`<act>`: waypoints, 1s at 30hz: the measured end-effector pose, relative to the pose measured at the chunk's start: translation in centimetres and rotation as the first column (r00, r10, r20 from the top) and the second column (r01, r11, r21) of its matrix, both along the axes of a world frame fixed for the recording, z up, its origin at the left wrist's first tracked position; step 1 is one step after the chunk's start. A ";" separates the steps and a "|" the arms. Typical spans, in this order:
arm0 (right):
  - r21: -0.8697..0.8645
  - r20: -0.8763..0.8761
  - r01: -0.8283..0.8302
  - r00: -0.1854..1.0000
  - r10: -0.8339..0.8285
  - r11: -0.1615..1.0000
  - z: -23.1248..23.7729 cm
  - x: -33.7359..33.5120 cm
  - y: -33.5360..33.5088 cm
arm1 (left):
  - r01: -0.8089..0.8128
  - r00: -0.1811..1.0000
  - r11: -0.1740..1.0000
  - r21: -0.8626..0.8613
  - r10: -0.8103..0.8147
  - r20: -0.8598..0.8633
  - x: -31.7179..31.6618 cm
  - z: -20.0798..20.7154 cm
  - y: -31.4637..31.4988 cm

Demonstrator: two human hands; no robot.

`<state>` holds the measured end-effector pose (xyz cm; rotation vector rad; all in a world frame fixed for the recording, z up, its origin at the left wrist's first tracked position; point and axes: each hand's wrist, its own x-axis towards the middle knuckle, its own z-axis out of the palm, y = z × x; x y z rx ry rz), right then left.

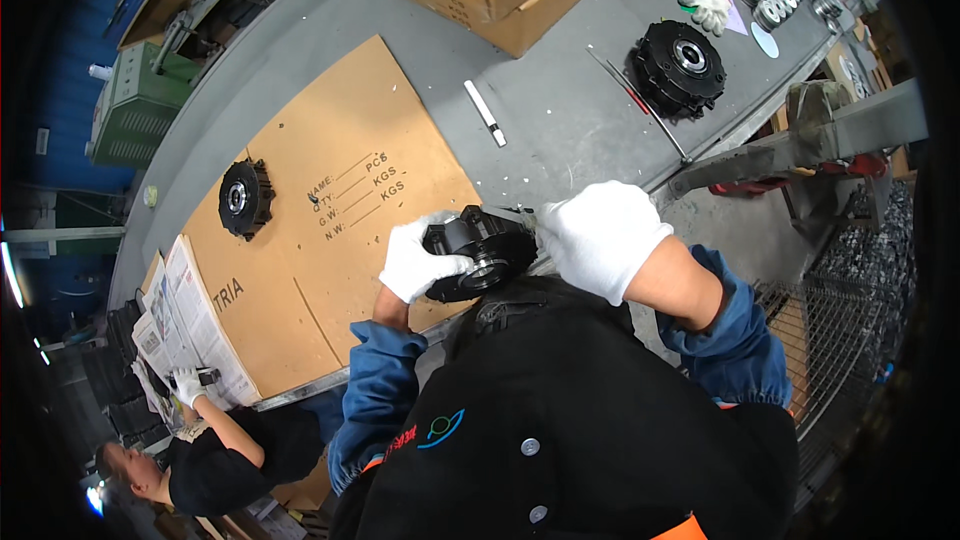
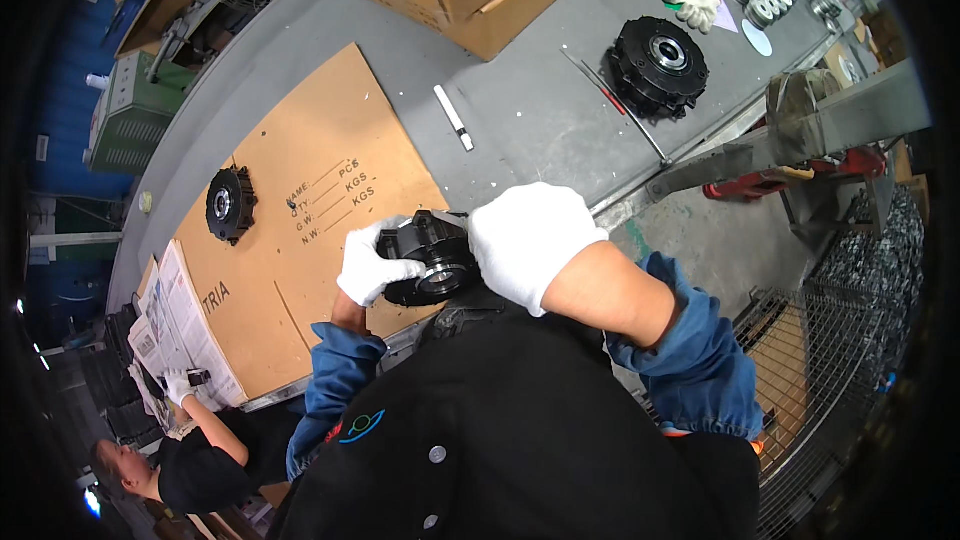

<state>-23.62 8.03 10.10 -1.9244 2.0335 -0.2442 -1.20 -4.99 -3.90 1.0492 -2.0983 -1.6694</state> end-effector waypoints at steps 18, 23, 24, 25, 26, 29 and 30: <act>-0.200 -0.021 0.160 0.986 -0.167 0.967 -2.3 0.0 -3.0 | -0.210 0.971 0.977 0.025 0.211 -0.110 1.7 3.0 2.5; -0.272 0.086 0.117 0.992 -0.097 0.955 -2.3 0.8 -2.0 | -0.411 0.881 0.906 0.099 0.423 -0.214 3.7 0.9 1.6; -0.276 0.084 0.104 0.993 -0.083 0.956 -2.3 1.3 -1.8 | -0.434 0.875 0.891 0.129 0.452 -0.174 3.8 0.5 1.5; -0.277 0.087 0.096 0.993 -0.075 0.956 -2.4 1.6 -1.7 | -0.442 0.872 0.888 0.127 0.459 -0.173 4.0 0.4 1.4; -0.290 0.111 0.077 0.993 -0.046 0.954 -2.5 1.8 -1.6 | -0.467 0.875 0.881 0.076 0.473 -0.104 4.1 0.6 1.2; -0.293 0.115 0.039 0.993 -0.005 0.955 -2.7 2.4 -1.5 | -0.463 0.886 0.886 -0.009 0.463 0.003 4.7 1.2 -0.3; -0.309 0.091 0.033 0.996 -0.005 0.951 -3.2 2.4 -1.5 | -0.367 0.920 0.919 -0.145 0.382 0.092 4.2 2.7 -1.0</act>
